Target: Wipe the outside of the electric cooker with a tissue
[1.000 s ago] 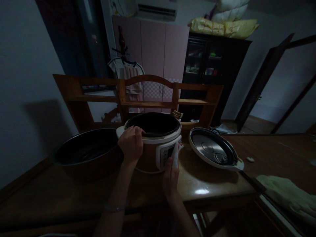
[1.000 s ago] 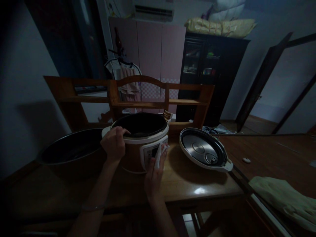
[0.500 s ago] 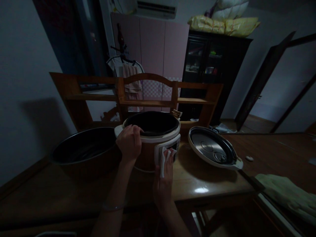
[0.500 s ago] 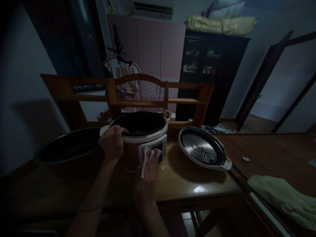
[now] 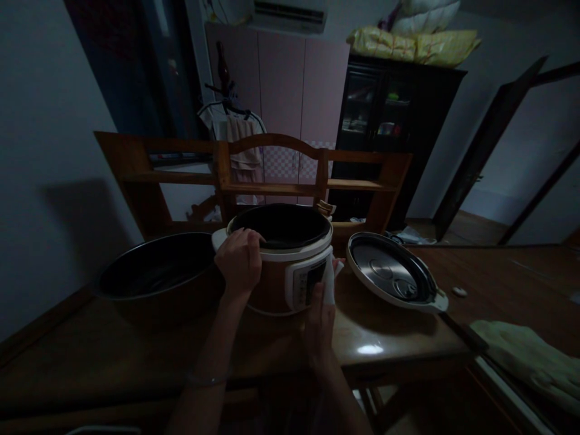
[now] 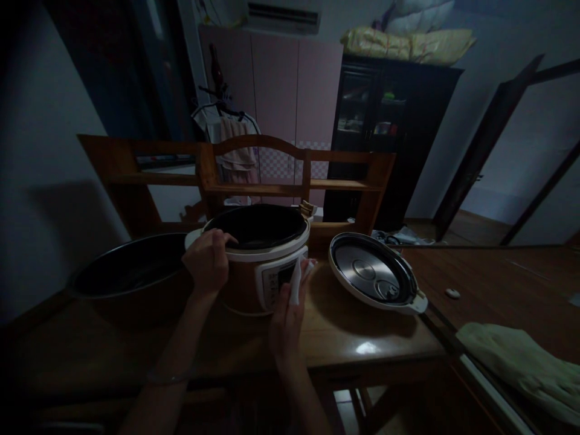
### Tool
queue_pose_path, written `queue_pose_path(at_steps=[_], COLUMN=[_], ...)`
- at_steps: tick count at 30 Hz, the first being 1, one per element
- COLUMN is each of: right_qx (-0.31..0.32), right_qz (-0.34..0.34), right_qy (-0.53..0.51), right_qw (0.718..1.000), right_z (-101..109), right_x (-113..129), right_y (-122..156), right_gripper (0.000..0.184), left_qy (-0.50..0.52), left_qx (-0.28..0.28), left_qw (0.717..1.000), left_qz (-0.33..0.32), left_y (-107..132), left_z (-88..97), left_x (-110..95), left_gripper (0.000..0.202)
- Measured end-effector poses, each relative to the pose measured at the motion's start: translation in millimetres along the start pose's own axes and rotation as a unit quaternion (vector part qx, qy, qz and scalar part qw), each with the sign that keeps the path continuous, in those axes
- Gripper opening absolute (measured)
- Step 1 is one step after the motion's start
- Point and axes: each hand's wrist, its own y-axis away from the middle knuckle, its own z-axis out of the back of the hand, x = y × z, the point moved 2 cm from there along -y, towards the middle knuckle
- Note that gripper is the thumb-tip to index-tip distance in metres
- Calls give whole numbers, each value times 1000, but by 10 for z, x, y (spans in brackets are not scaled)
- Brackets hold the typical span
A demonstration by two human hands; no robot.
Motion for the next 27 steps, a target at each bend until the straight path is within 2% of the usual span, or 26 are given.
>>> queue_pose_path(at_steps=[4, 17, 27], right_qx=[23, 82, 112], right_qz=[20, 140, 142], right_qy=[41, 178, 187], right_qw=[999, 971, 966], right_z=[-68, -267, -271], right_x=[5, -71, -135], right_y=[-48, 369, 506], right_gripper=[59, 63, 70], left_qy=[7, -3, 7], left_qx=[-3, 2, 4], left_qw=[1000, 1000, 1000], left_qz=[6, 4, 3], left_y=[-3, 1, -4], left_z=[-1, -10, -3], left_x=[-10, 3, -11], left_gripper=[58, 59, 58])
